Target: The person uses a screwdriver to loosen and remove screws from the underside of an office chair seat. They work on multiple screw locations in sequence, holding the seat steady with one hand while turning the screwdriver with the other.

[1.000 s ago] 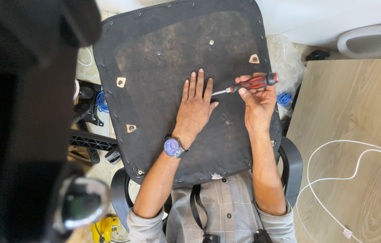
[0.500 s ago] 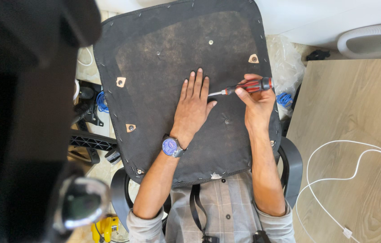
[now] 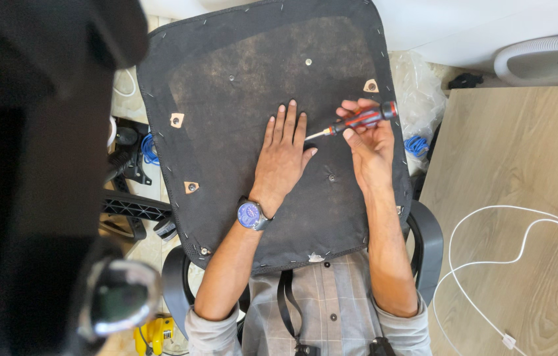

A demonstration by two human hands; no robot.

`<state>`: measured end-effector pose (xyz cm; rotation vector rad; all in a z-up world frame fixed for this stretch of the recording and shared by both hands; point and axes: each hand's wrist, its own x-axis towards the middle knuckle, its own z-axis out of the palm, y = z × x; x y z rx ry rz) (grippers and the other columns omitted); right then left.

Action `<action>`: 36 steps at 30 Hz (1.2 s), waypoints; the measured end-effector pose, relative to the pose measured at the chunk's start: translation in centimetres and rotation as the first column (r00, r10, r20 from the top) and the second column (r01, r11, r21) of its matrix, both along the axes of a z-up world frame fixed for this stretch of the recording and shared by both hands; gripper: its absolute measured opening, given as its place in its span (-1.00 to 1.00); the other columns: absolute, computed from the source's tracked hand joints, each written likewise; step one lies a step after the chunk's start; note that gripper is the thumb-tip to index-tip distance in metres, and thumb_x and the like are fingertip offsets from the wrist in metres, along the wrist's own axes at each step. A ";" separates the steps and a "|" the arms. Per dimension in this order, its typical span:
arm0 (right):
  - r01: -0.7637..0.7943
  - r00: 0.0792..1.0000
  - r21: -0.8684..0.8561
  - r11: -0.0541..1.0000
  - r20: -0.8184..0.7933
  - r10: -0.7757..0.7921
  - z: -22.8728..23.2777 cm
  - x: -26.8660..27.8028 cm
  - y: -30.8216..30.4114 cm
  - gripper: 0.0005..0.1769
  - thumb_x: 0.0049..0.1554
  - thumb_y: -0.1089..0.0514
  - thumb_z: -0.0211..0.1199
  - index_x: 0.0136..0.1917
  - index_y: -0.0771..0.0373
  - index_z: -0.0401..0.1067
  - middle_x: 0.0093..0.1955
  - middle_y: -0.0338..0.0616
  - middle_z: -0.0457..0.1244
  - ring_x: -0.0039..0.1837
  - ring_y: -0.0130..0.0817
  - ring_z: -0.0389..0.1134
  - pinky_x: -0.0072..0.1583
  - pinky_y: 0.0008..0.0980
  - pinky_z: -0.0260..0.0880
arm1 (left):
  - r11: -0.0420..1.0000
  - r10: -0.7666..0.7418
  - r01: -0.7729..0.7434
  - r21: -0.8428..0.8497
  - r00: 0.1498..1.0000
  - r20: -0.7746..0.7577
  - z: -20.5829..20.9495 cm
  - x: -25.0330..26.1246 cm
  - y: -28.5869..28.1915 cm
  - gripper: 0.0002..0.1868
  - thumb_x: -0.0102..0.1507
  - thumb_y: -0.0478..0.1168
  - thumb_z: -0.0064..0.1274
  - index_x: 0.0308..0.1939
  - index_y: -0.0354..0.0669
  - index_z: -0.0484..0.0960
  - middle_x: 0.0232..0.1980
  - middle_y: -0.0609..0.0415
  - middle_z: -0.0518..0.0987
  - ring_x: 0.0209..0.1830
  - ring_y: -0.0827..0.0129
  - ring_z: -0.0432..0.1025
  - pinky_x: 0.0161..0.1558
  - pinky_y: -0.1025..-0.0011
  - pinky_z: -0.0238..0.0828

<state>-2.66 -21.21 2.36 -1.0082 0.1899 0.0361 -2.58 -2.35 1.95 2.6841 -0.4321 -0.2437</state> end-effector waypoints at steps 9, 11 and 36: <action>0.003 1.000 -0.040 0.999 -0.008 -0.004 0.7 0.0 -0.3 -0.47 0.15 0.49 0.30 0.36 0.29 0.31 0.27 -0.07 0.36 0.35 -0.27 0.40 0.42 -0.28 0.44 | 1.000 -0.001 0.001 -0.002 0.999 0.035 -0.2 -0.1 0.1 -0.20 0.31 0.07 0.10 0.47 -0.39 0.24 0.60 -0.28 0.06 0.63 -0.05 -0.05 0.55 0.02 -0.07; 0.003 1.000 -0.092 0.996 -0.001 -0.004 0.7 0.2 -0.1 -0.45 0.14 0.46 0.33 0.36 0.26 0.30 0.23 -0.04 0.37 0.31 -0.25 0.42 0.40 -0.30 0.44 | 1.000 0.008 -0.008 -0.016 1.000 0.017 -0.2 0.0 0.1 -0.18 0.30 0.07 0.11 0.46 -0.40 0.23 0.60 -0.27 0.06 0.63 -0.04 -0.04 0.56 0.02 -0.07; -0.020 0.998 -0.269 0.963 0.045 0.034 3.1 -0.4 1.5 -0.52 0.21 0.46 0.24 0.33 0.24 0.20 0.16 0.01 0.34 0.25 -0.22 0.42 0.33 -0.22 0.46 | 0.996 -0.074 0.075 -0.046 0.997 0.030 1.8 -0.2 0.9 -0.31 0.31 -0.03 0.13 0.41 -0.35 0.35 0.58 -0.29 0.12 0.62 -0.06 0.02 0.56 0.02 -0.05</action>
